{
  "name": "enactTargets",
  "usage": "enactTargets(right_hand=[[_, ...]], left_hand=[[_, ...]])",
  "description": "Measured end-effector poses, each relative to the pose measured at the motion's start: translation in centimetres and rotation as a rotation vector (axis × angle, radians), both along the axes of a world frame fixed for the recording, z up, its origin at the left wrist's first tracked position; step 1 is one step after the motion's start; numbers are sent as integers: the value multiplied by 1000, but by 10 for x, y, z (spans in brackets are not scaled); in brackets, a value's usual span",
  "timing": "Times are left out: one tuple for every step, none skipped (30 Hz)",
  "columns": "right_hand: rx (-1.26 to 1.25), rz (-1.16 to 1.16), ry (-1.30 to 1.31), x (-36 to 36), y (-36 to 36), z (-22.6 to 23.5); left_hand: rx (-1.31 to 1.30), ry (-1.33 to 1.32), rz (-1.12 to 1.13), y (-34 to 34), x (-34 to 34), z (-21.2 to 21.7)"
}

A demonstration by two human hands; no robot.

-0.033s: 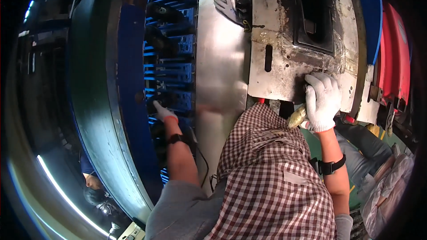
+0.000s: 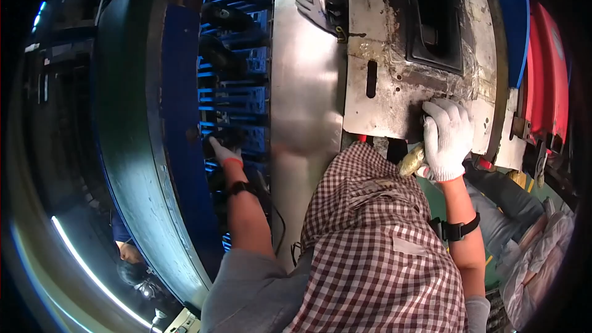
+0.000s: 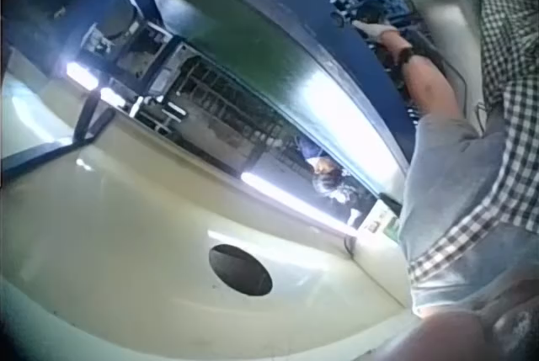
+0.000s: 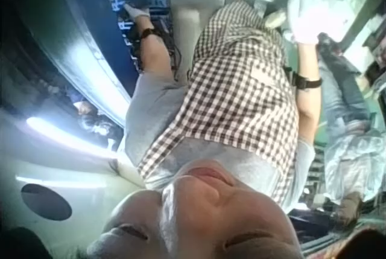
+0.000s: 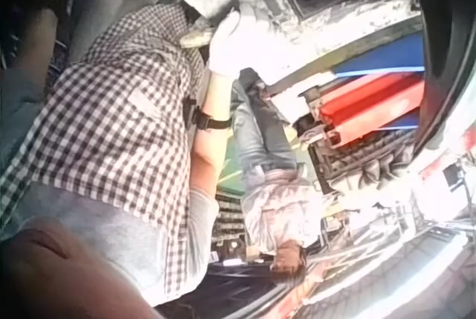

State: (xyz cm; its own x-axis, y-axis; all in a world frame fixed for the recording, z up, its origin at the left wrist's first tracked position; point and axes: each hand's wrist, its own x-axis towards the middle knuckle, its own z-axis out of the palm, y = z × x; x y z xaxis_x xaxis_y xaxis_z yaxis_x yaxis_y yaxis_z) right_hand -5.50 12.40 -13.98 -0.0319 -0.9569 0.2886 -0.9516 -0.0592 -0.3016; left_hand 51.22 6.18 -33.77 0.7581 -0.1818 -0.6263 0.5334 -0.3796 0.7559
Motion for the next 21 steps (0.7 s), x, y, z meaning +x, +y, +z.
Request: enactTargets(right_hand=[[-14,-7,-7,0,0,-1],[-15,-17,-2,0,-1,-1],[-13,-8,-2,-1,-1,-1],[-15,-4,4,-1,-1,0],[-7,-12,-23,-1,-1,0],[-39,2,-34,-2,-2,1],[-51,6,-46,-2,-2,2],[-75,-6,-50,-3,-2,2],[-49,-19,-74,-3,-2,3],[-37,-29,-97,-4,-2,3],[-48,-38,-83,-4,-4,4],[-62,-16,-128,-3,-4,5],[-32,15,-213,0,-5,6],[-9,58,-309,5,-7,8],[118,159,-441,11,-11,10],[216,267,-588,18,-15,13],[324,273,-754,28,-19,17],[411,282,-930,38,-25,20],[564,281,-990,43,-30,23],[620,264,-1172,52,-38,26],[515,291,-1243,54,-40,29]], left_hand=[[-21,17,-16,-5,15,-8],[-58,120,-65,-11,27,-17],[-79,226,-144,-17,38,-24],[-86,233,-139,-18,46,-28],[-160,280,-155,-14,50,-28],[-237,336,-176,-8,50,-26],[-314,401,-201,-4,45,-22],[-339,443,-166,-1,35,-16],[-433,444,-184,5,19,-7],[-474,415,-134,15,-1,7],[-464,418,-90,17,-24,22],[-456,409,-24,18,-50,37],[-491,438,-101,22,-78,54],[-431,415,-116,20,-106,71],[-438,524,-228,20,-133,89],[-492,634,-385,19,-160,106],[-592,759,-536,13,-188,119],[-732,908,-732,6,-215,131],[-717,926,-782,2,-241,143],[-749,1013,-844,-3,-267,153],[-768,902,-953,-11,-292,161]])
